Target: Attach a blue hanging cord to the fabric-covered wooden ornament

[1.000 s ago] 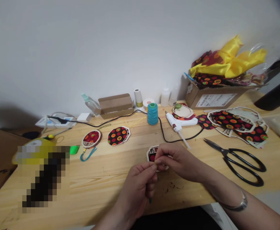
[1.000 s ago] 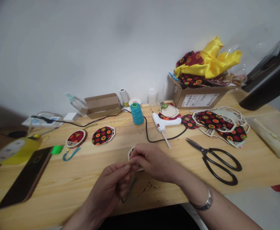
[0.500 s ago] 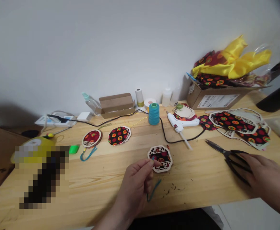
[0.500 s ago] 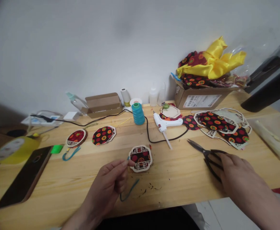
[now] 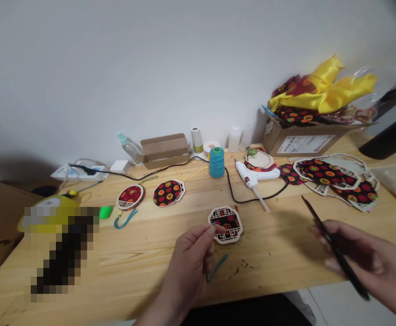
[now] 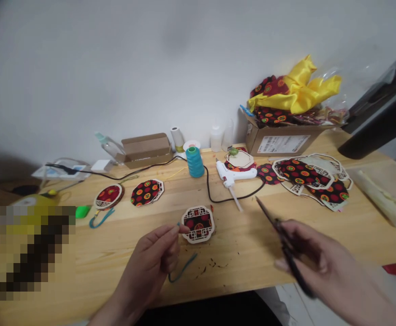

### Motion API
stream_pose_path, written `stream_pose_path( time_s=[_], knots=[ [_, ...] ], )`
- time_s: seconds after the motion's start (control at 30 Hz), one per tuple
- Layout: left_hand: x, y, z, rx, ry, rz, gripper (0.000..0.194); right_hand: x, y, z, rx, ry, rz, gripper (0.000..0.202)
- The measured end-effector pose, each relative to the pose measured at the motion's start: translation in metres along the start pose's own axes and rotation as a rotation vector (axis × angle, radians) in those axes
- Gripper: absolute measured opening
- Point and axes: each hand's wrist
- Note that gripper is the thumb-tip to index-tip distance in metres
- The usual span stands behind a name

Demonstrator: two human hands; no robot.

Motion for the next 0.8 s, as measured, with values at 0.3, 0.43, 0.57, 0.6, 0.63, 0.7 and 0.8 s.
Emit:
stream_pose_path(
  time_s=[0.3,0.43,0.57,0.6,0.63,0.7,0.8],
  knots=[
    [-0.003,0.008,0.001,-0.032,-0.049,-0.056,0.020,-0.089,-0.012,-0.016,-0.534,0.206,-0.220,0.034],
    [-0.005,0.010,0.003,-0.058,-0.066,-0.107,0.023,-0.101,-0.016,-0.027,-0.600,0.184,-0.266,0.021],
    [-0.005,0.010,0.006,-0.107,-0.072,-0.229,0.026,-0.107,-0.022,-0.033,-0.660,0.170,-0.321,0.017],
    [-0.005,0.010,0.006,-0.117,-0.081,-0.266,0.026,-0.109,-0.023,-0.035,-0.671,0.175,-0.339,0.018],
    [-0.005,0.010,0.006,-0.127,-0.090,-0.299,0.026,-0.110,-0.024,-0.036,-0.679,0.179,-0.356,0.018],
    [-0.004,0.010,0.006,-0.141,-0.098,-0.334,0.027,-0.112,-0.025,-0.038,-0.694,0.176,-0.381,0.018],
    [-0.004,0.009,0.006,-0.149,-0.092,-0.349,0.026,-0.111,-0.028,-0.038,-0.721,0.146,-0.398,0.018]
  ],
)
Point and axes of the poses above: each hand's wrist, its own z-axis away from the middle knuckle, its own y-axis out of the back of the hand, x = y × z, and after that the axes turned 10 degrees about z, right-handed
